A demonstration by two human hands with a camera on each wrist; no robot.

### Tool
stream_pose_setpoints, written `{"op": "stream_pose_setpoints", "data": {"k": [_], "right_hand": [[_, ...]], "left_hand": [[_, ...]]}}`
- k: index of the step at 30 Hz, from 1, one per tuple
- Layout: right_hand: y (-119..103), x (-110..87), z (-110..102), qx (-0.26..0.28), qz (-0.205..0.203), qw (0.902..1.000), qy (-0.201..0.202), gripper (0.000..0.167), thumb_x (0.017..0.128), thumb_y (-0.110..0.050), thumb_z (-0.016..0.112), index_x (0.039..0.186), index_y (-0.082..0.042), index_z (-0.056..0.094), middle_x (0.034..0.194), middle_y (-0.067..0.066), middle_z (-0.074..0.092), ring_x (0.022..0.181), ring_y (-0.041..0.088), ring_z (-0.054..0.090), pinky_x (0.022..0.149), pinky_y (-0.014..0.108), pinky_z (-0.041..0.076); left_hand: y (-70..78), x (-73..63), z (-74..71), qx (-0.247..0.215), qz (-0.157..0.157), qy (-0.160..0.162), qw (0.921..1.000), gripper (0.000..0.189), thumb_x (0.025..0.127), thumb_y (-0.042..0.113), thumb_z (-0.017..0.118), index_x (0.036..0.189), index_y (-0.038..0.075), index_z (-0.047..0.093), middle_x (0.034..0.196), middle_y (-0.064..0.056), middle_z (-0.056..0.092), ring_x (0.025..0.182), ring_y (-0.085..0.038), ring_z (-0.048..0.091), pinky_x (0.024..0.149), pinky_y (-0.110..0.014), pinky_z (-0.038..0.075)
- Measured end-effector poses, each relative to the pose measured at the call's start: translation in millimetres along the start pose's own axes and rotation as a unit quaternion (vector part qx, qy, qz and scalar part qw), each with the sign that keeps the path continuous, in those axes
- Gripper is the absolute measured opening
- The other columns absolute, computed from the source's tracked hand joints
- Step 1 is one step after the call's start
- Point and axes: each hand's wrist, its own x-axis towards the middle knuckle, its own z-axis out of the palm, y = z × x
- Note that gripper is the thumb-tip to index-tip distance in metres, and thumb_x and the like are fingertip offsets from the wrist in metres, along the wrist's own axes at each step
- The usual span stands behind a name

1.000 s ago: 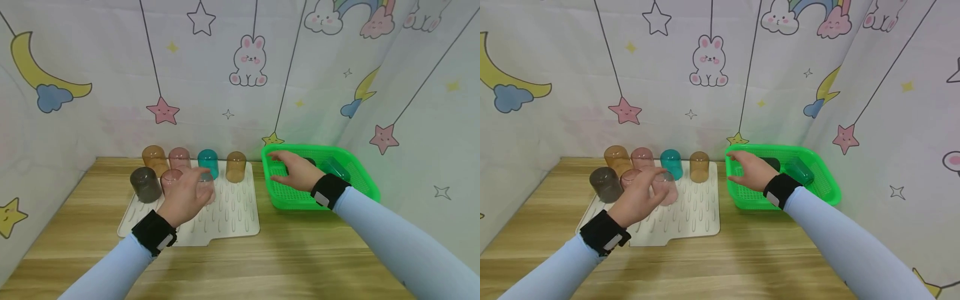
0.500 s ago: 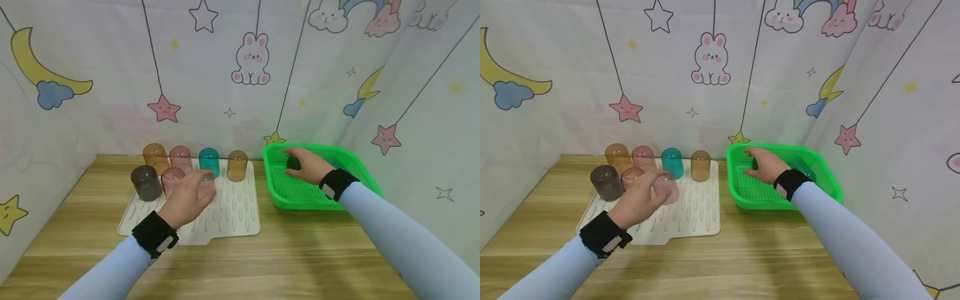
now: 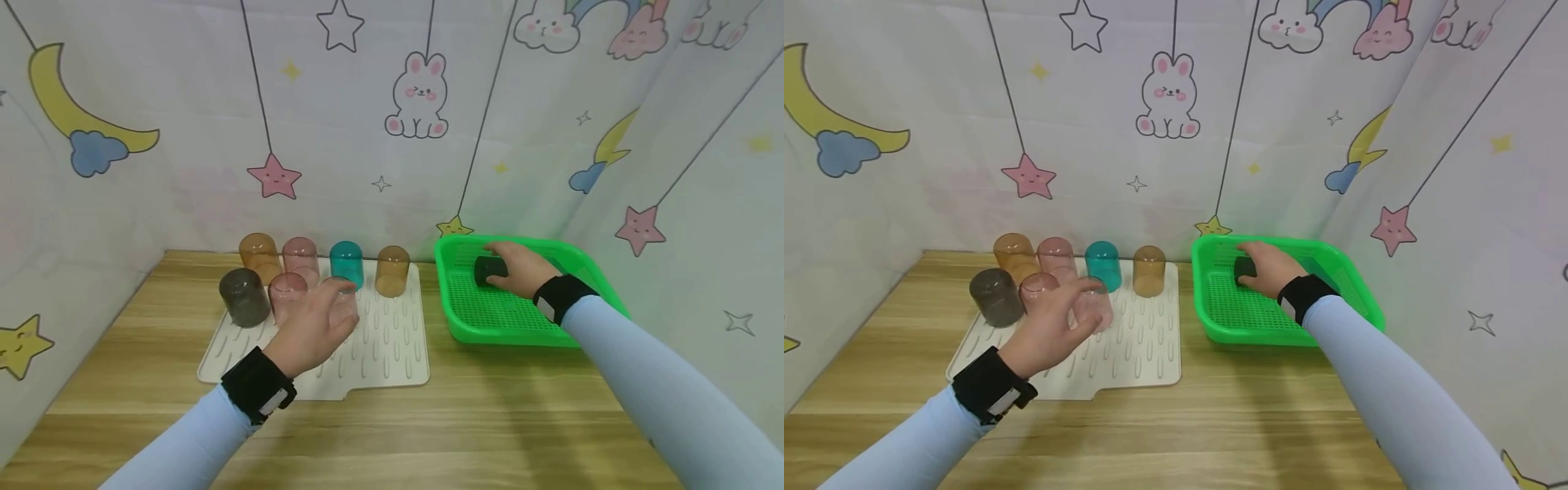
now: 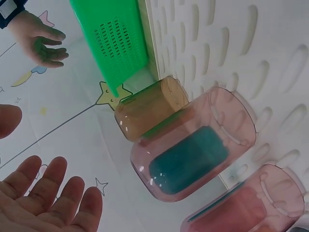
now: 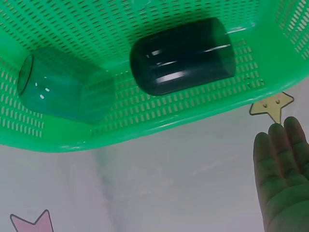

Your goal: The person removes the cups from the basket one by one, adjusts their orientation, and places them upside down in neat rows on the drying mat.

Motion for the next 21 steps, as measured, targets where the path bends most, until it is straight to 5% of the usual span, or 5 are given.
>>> {"op": "stream_pose_setpoints", "data": {"k": [21], "right_hand": [[37,21.3,24,-0.094,0.021,0.9954,-0.009,0.071,0.092,-0.021,0.076,0.15,0.002,0.042,0.148,0.031,0.048,0.134,0.049,0.048,0.107,0.062,0.045]], "left_hand": [[3.1,-5.9,-0.7,-0.014,0.003,-0.012,0.9998,0.046,0.094,0.019,0.071,0.135,0.005,0.055,0.131,-0.014,0.061,0.125,-0.031,0.061,0.106,-0.048,0.052]]}}
